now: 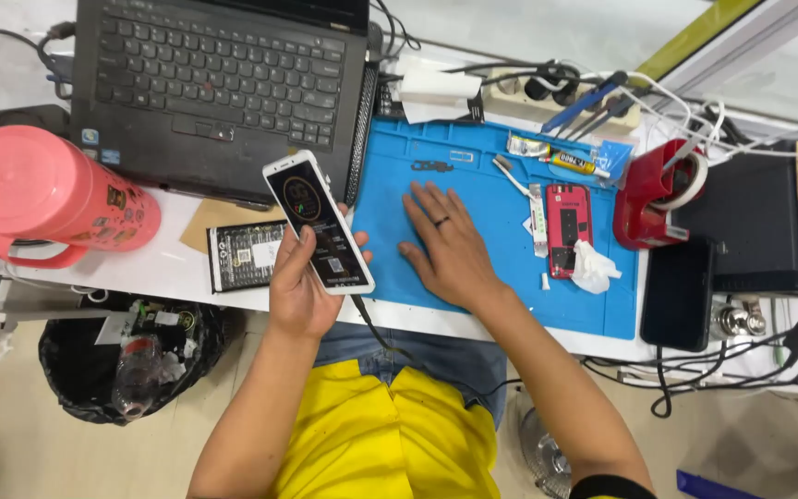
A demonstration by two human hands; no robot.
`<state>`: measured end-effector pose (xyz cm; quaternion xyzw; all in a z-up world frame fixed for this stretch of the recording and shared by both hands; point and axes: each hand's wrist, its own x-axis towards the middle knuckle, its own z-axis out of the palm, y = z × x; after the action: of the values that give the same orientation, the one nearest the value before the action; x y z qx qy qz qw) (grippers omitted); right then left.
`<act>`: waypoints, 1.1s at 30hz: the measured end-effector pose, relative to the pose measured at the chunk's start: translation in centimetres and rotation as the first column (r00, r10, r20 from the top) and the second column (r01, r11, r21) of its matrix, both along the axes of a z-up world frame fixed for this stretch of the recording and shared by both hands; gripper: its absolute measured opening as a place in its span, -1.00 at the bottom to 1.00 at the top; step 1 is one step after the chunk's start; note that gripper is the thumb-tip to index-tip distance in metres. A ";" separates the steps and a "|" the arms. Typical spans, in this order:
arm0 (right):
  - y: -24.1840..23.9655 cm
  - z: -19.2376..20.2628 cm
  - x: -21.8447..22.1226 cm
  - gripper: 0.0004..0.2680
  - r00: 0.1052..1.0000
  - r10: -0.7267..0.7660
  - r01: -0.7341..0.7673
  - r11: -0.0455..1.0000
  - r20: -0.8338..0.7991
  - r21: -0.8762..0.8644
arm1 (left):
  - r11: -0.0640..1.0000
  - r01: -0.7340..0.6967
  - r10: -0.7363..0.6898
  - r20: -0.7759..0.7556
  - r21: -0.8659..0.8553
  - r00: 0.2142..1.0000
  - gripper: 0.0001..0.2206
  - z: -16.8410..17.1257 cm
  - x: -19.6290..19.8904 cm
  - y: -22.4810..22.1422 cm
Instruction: Reassembling the internal components of a smartphone, including connecting ribbon cables and fastening screws.
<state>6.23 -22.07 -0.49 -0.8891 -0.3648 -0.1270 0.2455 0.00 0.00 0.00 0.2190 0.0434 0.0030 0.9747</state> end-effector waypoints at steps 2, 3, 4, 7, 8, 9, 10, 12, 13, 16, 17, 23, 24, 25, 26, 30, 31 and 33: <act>0.4 1.0 -2.7 -0.73 0.986 0.154 -0.152 0.988 -0.061 0.038 | 1.000 0.015 -0.015 -0.005 0.006 1.000 -0.64 -0.1 -0.1 -0.4; 0.7 1.7 -3.8 -0.81 0.942 0.315 -0.307 0.949 -0.118 0.077 | 1.000 0.021 -0.021 -0.014 0.004 1.000 -0.63 0.0 0.0 -0.5; -0.3 0.1 -3.9 -0.81 0.945 0.306 -0.299 0.951 -0.112 0.077 | 1.000 0.030 -0.030 -0.008 0.006 1.000 -0.63 0.3 0.5 -0.3; -2.7 -2.6 -5.2 -0.78 0.899 0.344 -0.136 0.806 -0.269 0.576 | 0.999 0.012 -0.011 -0.025 0.032 1.000 -0.62 0.3 0.3 -0.3; -3.0 -1.8 -5.3 -0.75 0.974 0.107 -0.052 0.963 -0.197 0.266 | 1.000 0.004 -0.003 -0.019 0.030 1.000 -0.63 0.3 0.3 -0.3; -3.2 -1.1 -5.5 -0.55 0.994 -0.104 0.101 0.993 -0.040 -0.052 | 0.999 0.001 -0.001 -0.010 0.032 1.000 -0.64 0.3 0.5 -0.4; -2.6 -0.5 -6.7 -0.55 0.994 -0.104 0.102 0.993 -0.041 -0.053 | 1.000 0.002 -0.002 -0.012 0.031 1.000 -0.64 0.3 0.7 -0.5; -1.1 0.5 -9.8 -0.79 0.879 0.343 -0.261 0.928 -0.331 0.267 | 1.000 0.019 -0.019 -0.012 0.019 1.000 -0.64 0.3 0.8 -0.6; -1.2 0.6 -9.3 -0.79 0.873 0.347 -0.261 0.926 -0.343 0.272 | 1.000 0.016 -0.015 -0.026 0.019 1.000 -0.64 0.4 0.8 -0.7; -1.3 0.8 -7.6 -0.77 0.942 0.215 -0.083 0.893 -0.258 0.443 | 0.999 0.022 -0.023 0.011 0.025 1.000 -0.63 0.6 0.8 -0.9; -1.4 0.9 -7.4 -0.76 0.931 0.191 -0.046 0.906 -0.310 0.421 | 0.999 0.025 -0.025 0.005 0.020 1.000 -0.63 0.7 0.6 -1.0; -5.6 -1.3 -7.5 -0.89 0.972 -0.177 0.225 0.895 -0.156 0.386 | 0.999 0.012 -0.013 0.004 0.032 1.000 -0.64 2.5 1.2 -2.9; -6.9 -1.4 -7.6 -0.91 0.948 -0.293 0.318 0.858 -0.123 0.404 | 0.999 0.002 -0.002 0.004 0.041 1.000 -0.65 3.0 1.4 -3.5; -8.2 -1.5 -7.8 -0.91 0.946 -0.300 0.325 0.855 -0.125 0.404 | 0.999 0.010 -0.010 0.002 0.042 1.000 -0.65 3.2 2.0 -4.3; -9.6 -1.6 -8.1 -0.94 0.923 -0.364 0.381 0.823 -0.122 0.421 | 1.000 0.002 -0.003 0.023 0.031 1.000 -0.65 3.5 2.6 -5.0; -11.3 1.8 -8.8 -0.82 0.904 -0.388 0.426 0.791 -0.177 0.440 | 0.998 0.030 -0.024 0.109 -0.059 0.994 -0.67 4.7 4.6 -8.8; -11.7 2.0 -9.2 -0.82 0.903 -0.386 0.429 0.790 -0.188 0.437 | 0.998 0.028 -0.022 0.098 -0.057 0.995 -0.67 5.0 4.7 -9.5; -12.4 2.5 -9.6 -0.79 0.893 -0.417 0.447 0.778 -0.169 0.441 | 0.996 0.046 -0.035 0.131 -0.079 0.991 -0.67 5.8 5.3 -10.8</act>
<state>-3.39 -34.48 2.02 -0.8661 -0.1019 -0.2367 0.4284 5.27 -10.83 5.79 0.1793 -0.0244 -0.0043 0.9835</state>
